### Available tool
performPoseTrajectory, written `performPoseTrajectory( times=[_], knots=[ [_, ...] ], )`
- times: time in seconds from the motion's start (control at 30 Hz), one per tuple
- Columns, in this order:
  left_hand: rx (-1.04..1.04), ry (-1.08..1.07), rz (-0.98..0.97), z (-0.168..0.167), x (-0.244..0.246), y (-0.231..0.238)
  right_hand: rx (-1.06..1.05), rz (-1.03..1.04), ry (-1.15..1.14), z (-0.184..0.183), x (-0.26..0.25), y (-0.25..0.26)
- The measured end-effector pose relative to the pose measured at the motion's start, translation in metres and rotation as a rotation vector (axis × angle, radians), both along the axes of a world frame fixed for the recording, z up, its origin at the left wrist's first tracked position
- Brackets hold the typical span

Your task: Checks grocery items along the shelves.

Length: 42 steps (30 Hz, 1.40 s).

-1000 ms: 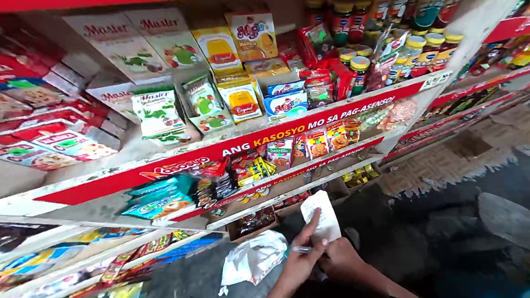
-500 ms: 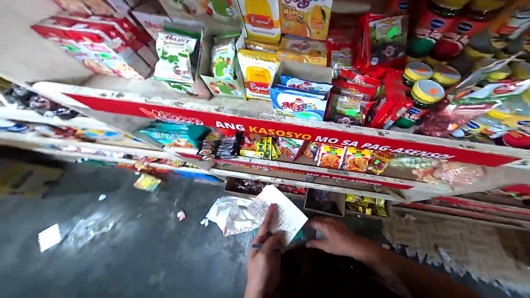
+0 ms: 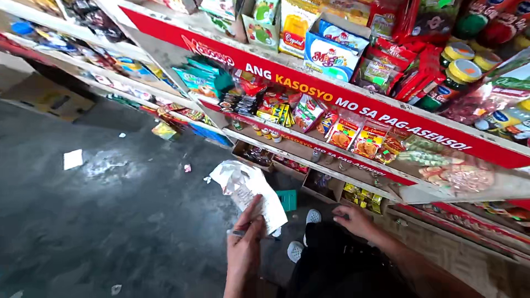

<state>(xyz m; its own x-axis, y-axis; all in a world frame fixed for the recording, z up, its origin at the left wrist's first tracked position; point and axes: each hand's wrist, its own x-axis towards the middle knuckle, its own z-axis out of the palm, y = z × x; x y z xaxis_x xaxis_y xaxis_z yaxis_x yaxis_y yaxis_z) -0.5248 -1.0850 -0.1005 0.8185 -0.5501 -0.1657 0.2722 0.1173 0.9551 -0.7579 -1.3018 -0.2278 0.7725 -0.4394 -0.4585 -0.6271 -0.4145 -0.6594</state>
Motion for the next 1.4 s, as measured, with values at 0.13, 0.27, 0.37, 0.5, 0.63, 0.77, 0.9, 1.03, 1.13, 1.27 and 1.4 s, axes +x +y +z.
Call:
performPoseTrajectory(
  times=[0.13,0.27,0.37,0.5,0.63,0.77,0.9,1.03,1.13,1.27,1.4],
  knots=[
    [0.15,0.096,0.165,0.003,-0.022,0.038,-0.073,0.181,0.138,-0.009,-0.03,-0.019],
    [0.288,0.13,0.231,0.026,-0.05,0.062,-0.267,0.069,0.127,-0.022,-0.04,-0.094],
    [0.348,0.064,0.299,0.042,-0.069,0.067,-0.317,-0.149,0.054,-0.047,-0.037,-0.17],
    [0.373,0.024,0.44,0.053,-0.099,0.055,-0.133,-0.496,0.009,-0.041,-0.02,-0.219],
    [0.349,0.01,0.488,0.043,-0.129,0.031,0.067,-0.657,-0.049,-0.011,-0.008,-0.227],
    [0.312,0.001,0.511,0.033,-0.147,0.004,0.119,-0.658,-0.058,-0.016,-0.005,-0.241],
    [0.283,-0.037,0.56,0.027,-0.162,-0.013,0.159,-0.637,-0.074,-0.026,-0.005,-0.252],
    [0.317,-0.019,0.596,0.027,-0.177,-0.021,0.13,-0.649,-0.075,-0.035,-0.002,-0.257],
    [0.349,0.019,0.62,0.032,-0.187,-0.023,0.167,-0.669,-0.099,-0.039,-0.002,-0.26],
    [0.402,-0.005,0.646,0.035,-0.198,-0.022,0.266,-0.708,-0.188,-0.04,-0.004,-0.261],
    [0.4,0.02,0.67,0.033,-0.204,-0.022,0.279,-0.698,-0.195,-0.04,-0.006,-0.263]
  ],
)
